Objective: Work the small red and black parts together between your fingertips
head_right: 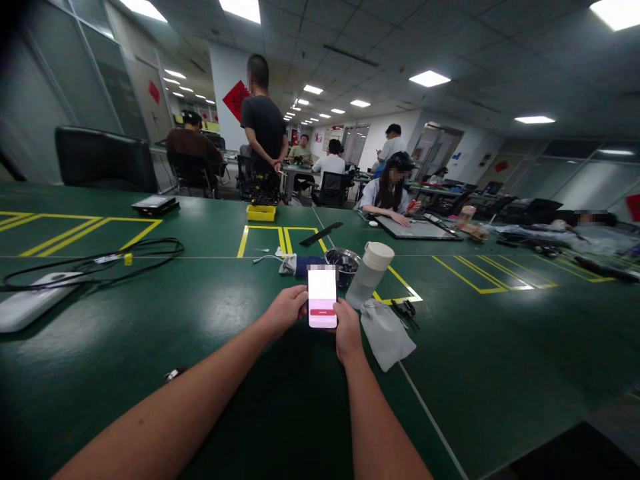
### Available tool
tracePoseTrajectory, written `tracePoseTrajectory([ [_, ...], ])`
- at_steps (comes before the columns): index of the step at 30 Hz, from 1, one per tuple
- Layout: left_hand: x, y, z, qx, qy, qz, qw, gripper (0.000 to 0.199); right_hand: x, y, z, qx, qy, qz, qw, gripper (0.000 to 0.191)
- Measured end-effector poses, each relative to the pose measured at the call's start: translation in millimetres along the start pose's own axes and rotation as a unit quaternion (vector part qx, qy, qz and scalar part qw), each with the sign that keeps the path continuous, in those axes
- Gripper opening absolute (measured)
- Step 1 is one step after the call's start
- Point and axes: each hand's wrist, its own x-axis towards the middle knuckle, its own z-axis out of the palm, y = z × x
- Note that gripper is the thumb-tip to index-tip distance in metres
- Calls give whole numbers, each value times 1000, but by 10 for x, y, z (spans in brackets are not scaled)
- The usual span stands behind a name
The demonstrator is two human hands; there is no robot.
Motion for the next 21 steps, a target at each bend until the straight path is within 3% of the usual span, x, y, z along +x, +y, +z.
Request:
tracePoseTrajectory([
  [4,-44,26,28,3,-24,-2,1000,23,13,-12,-27,-39,6,-53,998,27],
  [16,-152,147,118,23,-58,17,998,22,6,-95,-62,-72,61,-22,995,27],
  [21,-147,123,124,26,-59,17,998,23,-5,-103,-60,-74,51,-26,996,24],
])
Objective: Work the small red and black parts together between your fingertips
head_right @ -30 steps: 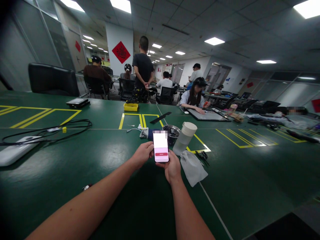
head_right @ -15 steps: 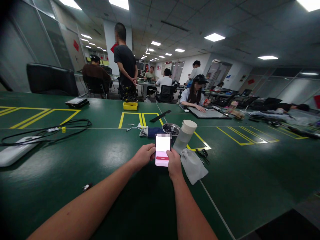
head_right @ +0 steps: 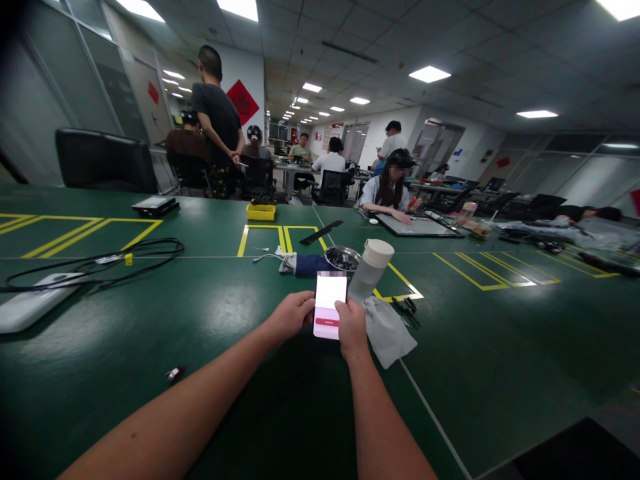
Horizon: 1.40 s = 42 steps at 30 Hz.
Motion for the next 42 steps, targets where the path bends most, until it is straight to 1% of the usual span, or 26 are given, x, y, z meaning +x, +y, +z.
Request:
tracePoseTrajectory([
  [7,-1,-50,-9,3,-5,2,1000,25,-12,-6,-2,17,-15,7,1000,19],
  [10,-20,-19,-11,10,-8,-3,1000,25,-13,-23,9,24,3,20,1000,18],
  [13,-40,13,-5,16,-8,-5,1000,24,-16,-53,23,28,24,28,999,22],
  [17,-53,24,9,14,-6,-5,1000,24,-23,-78,25,35,26,21,999,27],
  [23,-52,13,14,8,-8,-9,1000,24,-21,-48,4,22,20,18,999,22],
  [28,-39,-13,13,16,-8,-1,1000,24,-17,-50,10,36,24,18,999,26],
  [34,-34,-10,15,21,-6,-9,1000,23,-2,-12,-1,20,19,1,1000,18],
  [39,-39,27,14,21,-7,-11,1000,23,-1,-2,-5,25,16,9,1000,20],
  [42,-42,25,17,25,-5,-8,1000,23,-12,-19,-1,21,17,6,1000,26],
])
